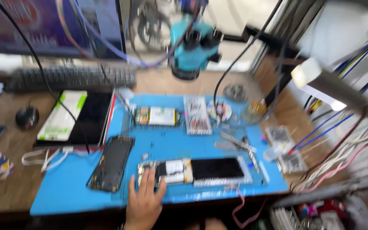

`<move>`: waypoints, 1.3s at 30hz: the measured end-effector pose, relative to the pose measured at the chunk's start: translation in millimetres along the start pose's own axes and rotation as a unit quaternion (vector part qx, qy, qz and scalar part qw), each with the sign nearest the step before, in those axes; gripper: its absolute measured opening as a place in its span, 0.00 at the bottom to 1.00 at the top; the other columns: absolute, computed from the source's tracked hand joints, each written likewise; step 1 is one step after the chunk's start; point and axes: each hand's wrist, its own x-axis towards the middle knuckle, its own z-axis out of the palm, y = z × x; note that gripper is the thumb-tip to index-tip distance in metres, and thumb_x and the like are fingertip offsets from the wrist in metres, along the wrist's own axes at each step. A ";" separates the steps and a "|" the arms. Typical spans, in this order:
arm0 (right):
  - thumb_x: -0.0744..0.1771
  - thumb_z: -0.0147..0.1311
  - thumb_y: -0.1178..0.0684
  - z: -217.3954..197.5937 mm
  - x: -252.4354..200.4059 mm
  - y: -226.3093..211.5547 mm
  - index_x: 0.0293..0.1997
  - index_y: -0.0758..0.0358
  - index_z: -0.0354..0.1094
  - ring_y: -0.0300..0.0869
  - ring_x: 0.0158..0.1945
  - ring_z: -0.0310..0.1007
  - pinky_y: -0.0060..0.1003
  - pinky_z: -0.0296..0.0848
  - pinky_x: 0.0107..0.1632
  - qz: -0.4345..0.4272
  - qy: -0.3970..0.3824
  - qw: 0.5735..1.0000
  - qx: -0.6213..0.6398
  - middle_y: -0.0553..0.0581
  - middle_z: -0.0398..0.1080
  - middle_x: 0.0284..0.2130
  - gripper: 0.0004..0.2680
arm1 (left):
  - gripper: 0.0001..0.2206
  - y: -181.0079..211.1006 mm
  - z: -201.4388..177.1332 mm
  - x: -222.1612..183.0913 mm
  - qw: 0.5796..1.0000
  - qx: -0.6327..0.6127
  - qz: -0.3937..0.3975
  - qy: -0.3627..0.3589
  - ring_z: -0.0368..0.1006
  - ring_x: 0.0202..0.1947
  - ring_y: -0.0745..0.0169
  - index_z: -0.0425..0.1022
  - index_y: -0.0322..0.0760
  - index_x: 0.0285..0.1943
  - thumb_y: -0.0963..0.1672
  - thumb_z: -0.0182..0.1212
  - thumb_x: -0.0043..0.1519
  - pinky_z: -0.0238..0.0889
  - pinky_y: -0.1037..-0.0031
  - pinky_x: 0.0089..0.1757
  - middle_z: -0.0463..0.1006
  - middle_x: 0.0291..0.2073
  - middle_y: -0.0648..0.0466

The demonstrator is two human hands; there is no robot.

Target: The person applies liquid to a phone screen from a bottle, wipes it clean, and uses a thin tool to pry a black plastic component from a phone frame.

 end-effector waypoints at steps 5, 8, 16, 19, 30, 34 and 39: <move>0.66 0.54 0.32 65.7 59.9 93.0 0.56 0.57 0.66 0.61 0.56 0.68 0.52 0.69 0.59 0.078 -0.198 0.965 -0.156 0.68 0.68 0.52 0.21 | 0.25 2.1 -11.0 4.6 1.000 0.006 0.014 -0.013 0.70 0.64 0.43 0.67 0.48 0.55 0.35 0.54 0.47 0.60 0.39 0.58 0.73 0.62 0.41; 0.67 0.53 0.33 59.2 61.1 86.1 0.56 0.57 0.66 0.60 0.58 0.67 0.51 0.70 0.59 0.088 -0.216 0.959 -0.163 0.67 0.67 0.54 0.20 | 0.25 1.3 -7.7 4.3 1.000 0.004 0.011 -0.028 0.69 0.65 0.43 0.68 0.48 0.55 0.36 0.57 0.46 0.61 0.38 0.58 0.73 0.63 0.40; 0.68 0.50 0.31 66.0 64.4 95.2 0.54 0.57 0.67 0.61 0.56 0.67 0.53 0.70 0.56 0.083 -0.227 0.956 -0.165 0.67 0.68 0.51 0.20 | 0.18 1.6 0.8 6.7 1.000 0.007 0.001 -0.016 0.74 0.61 0.46 0.72 0.49 0.52 0.40 0.57 0.51 0.65 0.43 0.55 0.77 0.60 0.42; 0.68 0.49 0.30 71.7 65.3 103.1 0.51 0.59 0.69 0.60 0.52 0.69 0.51 0.71 0.54 0.058 -0.218 0.959 -0.169 0.67 0.71 0.47 0.21 | 0.14 1.2 3.5 8.0 1.000 0.004 -0.003 -0.020 0.74 0.61 0.46 0.72 0.50 0.51 0.44 0.60 0.56 0.65 0.45 0.55 0.78 0.59 0.43; 0.67 0.52 0.35 71.5 67.8 103.8 0.52 0.54 0.70 0.63 0.46 0.74 0.55 0.75 0.47 -0.002 -0.151 0.984 -0.091 0.63 0.75 0.44 0.16 | 0.15 -19.2 -28.7 58.1 0.967 -0.122 0.003 -0.225 0.72 0.56 0.42 0.79 0.48 0.45 0.51 0.63 0.53 0.54 0.26 0.56 0.76 0.54 0.40; 0.67 0.51 0.37 80.7 63.0 119.3 0.56 0.53 0.69 0.59 0.49 0.73 0.53 0.75 0.47 -0.033 -0.164 0.981 -0.095 0.60 0.75 0.46 0.17 | 0.08 -14.7 -25.8 69.8 0.970 -0.100 0.028 -0.222 0.75 0.49 0.39 0.79 0.43 0.36 0.48 0.64 0.54 0.55 0.26 0.58 0.79 0.45 0.36; 0.66 0.54 0.41 74.7 64.6 110.9 0.54 0.51 0.71 0.61 0.54 0.70 0.54 0.74 0.52 -0.038 -0.130 0.989 -0.064 0.59 0.74 0.51 0.14 | 0.06 -11.8 -21.3 69.6 0.977 -0.087 0.038 -0.189 0.77 0.46 0.38 0.78 0.41 0.35 0.46 0.61 0.57 0.61 0.31 0.55 0.79 0.43 0.34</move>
